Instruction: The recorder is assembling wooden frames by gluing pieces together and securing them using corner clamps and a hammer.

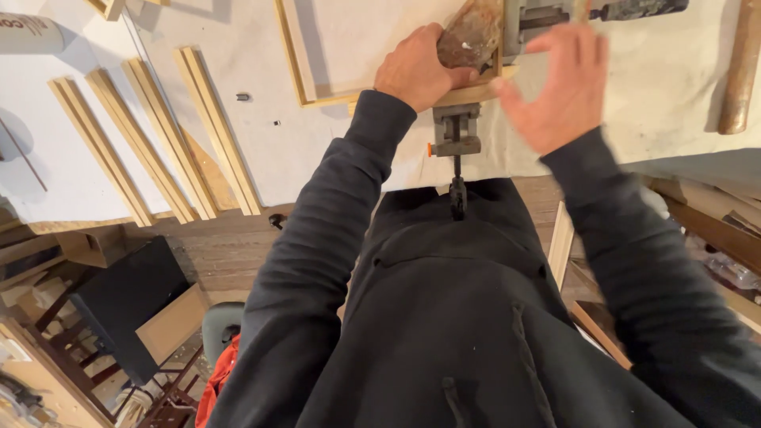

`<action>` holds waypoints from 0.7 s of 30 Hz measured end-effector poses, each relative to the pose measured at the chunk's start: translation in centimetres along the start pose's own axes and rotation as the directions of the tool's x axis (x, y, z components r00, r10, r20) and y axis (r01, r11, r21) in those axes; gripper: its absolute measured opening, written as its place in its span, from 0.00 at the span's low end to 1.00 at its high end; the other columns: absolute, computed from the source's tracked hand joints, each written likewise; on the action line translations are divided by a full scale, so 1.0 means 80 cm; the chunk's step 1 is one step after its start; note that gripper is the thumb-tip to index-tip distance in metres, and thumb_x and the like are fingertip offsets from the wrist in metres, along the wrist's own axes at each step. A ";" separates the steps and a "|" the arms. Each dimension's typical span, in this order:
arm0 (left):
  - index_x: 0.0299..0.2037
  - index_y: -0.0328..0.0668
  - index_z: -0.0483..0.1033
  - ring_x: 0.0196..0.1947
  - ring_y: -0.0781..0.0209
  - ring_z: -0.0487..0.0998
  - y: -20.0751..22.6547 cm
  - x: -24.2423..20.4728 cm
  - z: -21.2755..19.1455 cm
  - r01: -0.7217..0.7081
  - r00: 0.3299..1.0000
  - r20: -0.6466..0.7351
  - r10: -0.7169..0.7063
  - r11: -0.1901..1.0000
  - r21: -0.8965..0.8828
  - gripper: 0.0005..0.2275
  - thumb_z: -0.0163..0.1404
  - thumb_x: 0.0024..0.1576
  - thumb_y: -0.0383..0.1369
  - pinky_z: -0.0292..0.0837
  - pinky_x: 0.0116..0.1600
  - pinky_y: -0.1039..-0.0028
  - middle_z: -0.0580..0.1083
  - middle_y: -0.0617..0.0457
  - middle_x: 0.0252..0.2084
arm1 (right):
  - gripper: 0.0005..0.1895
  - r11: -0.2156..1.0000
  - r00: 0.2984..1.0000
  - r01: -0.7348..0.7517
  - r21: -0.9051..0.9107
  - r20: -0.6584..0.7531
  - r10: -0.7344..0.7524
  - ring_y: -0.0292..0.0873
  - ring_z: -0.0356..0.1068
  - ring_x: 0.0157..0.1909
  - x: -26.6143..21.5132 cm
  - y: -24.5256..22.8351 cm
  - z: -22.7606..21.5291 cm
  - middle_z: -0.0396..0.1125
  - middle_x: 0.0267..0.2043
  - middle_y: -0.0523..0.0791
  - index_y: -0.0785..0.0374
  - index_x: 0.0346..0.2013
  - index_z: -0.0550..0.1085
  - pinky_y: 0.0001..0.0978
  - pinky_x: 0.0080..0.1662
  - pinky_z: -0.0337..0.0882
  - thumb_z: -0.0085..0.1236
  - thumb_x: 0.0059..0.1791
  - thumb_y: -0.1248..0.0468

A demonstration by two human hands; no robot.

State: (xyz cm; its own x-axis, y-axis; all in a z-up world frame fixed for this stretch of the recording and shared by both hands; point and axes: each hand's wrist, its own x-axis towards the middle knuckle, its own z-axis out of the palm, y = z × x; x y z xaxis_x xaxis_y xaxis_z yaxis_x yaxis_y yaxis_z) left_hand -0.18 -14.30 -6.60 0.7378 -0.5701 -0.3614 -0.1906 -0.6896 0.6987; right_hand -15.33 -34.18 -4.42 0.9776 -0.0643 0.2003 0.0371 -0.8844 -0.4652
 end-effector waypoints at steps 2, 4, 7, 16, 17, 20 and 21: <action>0.41 0.36 0.74 0.45 0.42 0.80 -0.001 0.003 -0.001 -0.020 1.000 0.008 0.020 1.000 0.005 0.26 0.66 0.44 0.50 0.73 0.49 0.57 0.78 0.42 0.43 | 0.27 0.984 0.987 -0.158 0.088 0.031 0.156 0.56 0.60 0.57 -0.012 -0.020 0.015 0.59 0.53 0.51 0.63 0.48 0.66 0.52 0.62 0.60 0.76 0.51 0.54; 0.42 0.36 0.74 0.46 0.42 0.80 -0.003 0.003 0.001 -0.026 0.999 0.024 0.025 0.999 0.032 0.26 0.67 0.44 0.50 0.73 0.49 0.57 0.78 0.42 0.43 | 0.25 0.977 0.984 -0.177 0.122 -0.010 0.179 0.56 0.60 0.57 -0.010 -0.040 0.021 0.60 0.53 0.50 0.63 0.48 0.68 0.52 0.61 0.61 0.76 0.49 0.57; 0.47 0.35 0.70 0.48 0.41 0.79 -0.005 -0.001 0.000 -0.031 0.999 0.043 0.029 0.999 0.041 0.29 0.67 0.46 0.49 0.73 0.50 0.57 0.78 0.42 0.44 | 0.19 0.966 0.980 -0.191 0.175 -0.031 0.199 0.55 0.61 0.57 -0.008 -0.055 0.026 0.62 0.54 0.48 0.60 0.47 0.72 0.48 0.58 0.63 0.74 0.48 0.63; 0.65 0.52 0.63 0.56 0.44 0.76 0.025 -0.035 -0.006 -0.277 0.948 -0.177 0.264 0.960 -0.051 0.34 0.67 0.49 0.34 0.76 0.52 0.62 0.69 0.49 0.60 | 0.16 0.995 1.000 -0.016 0.094 0.020 0.014 0.50 0.64 0.57 -0.008 -0.027 0.013 0.68 0.51 0.40 0.57 0.46 0.77 0.44 0.58 0.65 0.73 0.46 0.65; 0.68 0.57 0.63 0.59 0.45 0.76 0.027 -0.036 -0.006 -0.356 0.919 -0.187 0.347 0.934 -0.012 0.34 0.66 0.51 0.31 0.77 0.55 0.64 0.67 0.51 0.64 | 0.16 0.994 0.999 -0.024 0.104 0.030 0.021 0.50 0.64 0.56 -0.007 -0.024 0.009 0.69 0.50 0.41 0.57 0.46 0.77 0.45 0.57 0.64 0.73 0.46 0.64; 0.67 0.63 0.66 0.56 0.48 0.77 0.032 -0.033 -0.004 -0.297 0.950 -0.092 0.298 0.955 0.019 0.31 0.63 0.53 0.29 0.77 0.52 0.64 0.63 0.48 0.68 | 0.17 0.990 0.997 -0.058 0.127 0.052 0.052 0.51 0.65 0.57 -0.008 -0.018 0.002 0.68 0.51 0.42 0.57 0.46 0.77 0.45 0.56 0.64 0.72 0.45 0.64; 0.67 0.63 0.66 0.56 0.48 0.77 0.027 -0.031 -0.001 -0.300 0.950 -0.088 0.301 0.954 0.016 0.31 0.63 0.53 0.29 0.77 0.52 0.64 0.63 0.48 0.68 | 0.17 0.990 0.997 -0.063 0.124 0.052 0.057 0.51 0.65 0.57 -0.010 -0.015 0.001 0.68 0.51 0.42 0.57 0.46 0.77 0.45 0.56 0.64 0.72 0.45 0.64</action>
State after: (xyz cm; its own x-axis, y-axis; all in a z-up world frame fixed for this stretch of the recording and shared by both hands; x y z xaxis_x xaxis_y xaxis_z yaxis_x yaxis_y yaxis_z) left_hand -2.37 -14.35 -4.11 0.7004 -0.7094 -0.0787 -0.4137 -0.4934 0.7651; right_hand -16.14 -33.00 -4.07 0.9876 -0.0903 0.1281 0.0008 -0.8145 -0.5802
